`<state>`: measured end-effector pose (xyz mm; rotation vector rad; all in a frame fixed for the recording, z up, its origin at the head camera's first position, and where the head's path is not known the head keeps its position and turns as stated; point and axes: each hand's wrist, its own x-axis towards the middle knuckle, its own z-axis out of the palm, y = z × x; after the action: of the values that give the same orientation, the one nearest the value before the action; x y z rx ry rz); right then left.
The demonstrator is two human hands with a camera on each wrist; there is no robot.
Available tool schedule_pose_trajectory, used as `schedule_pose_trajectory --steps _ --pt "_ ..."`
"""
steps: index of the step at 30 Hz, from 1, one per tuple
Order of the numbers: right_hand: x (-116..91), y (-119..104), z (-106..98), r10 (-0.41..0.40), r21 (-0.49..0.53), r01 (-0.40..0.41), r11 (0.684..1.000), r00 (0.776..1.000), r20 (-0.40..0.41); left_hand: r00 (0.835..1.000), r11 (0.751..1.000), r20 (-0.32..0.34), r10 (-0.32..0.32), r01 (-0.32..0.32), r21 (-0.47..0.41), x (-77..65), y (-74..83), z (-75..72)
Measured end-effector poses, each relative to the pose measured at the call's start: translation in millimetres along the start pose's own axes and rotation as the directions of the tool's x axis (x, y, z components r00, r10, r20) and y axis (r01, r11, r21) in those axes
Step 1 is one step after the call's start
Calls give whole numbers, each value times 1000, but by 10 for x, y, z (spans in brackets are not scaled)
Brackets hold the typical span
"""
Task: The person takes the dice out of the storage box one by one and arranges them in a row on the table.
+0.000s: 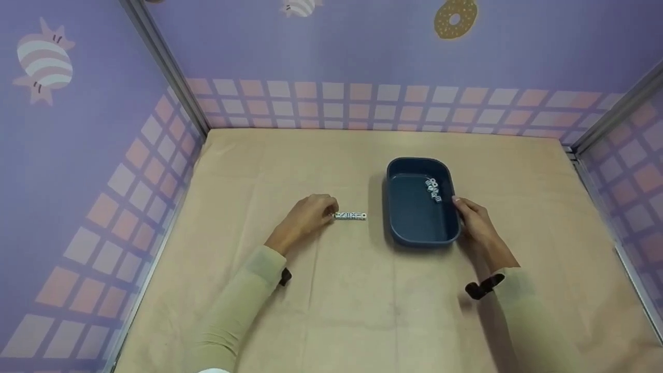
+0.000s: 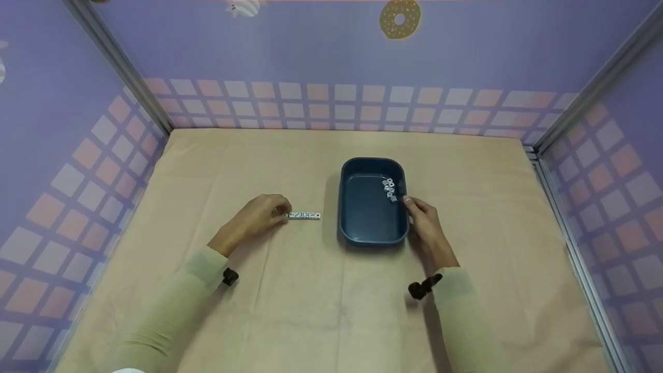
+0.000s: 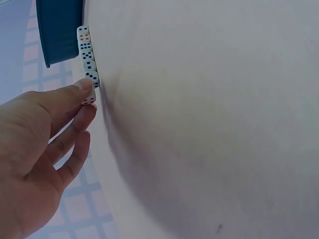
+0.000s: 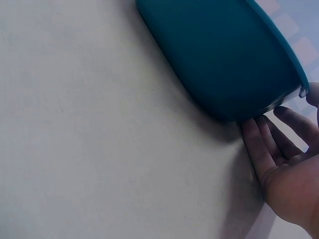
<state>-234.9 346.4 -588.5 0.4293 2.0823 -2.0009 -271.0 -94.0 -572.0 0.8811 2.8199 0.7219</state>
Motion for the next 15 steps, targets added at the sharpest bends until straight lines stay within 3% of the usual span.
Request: schedule_pose_trajectory --steps 15 --pt "13 15 -41 -29 -62 30 998 999 24 999 999 -4 31 -31 41 49 -9 66"
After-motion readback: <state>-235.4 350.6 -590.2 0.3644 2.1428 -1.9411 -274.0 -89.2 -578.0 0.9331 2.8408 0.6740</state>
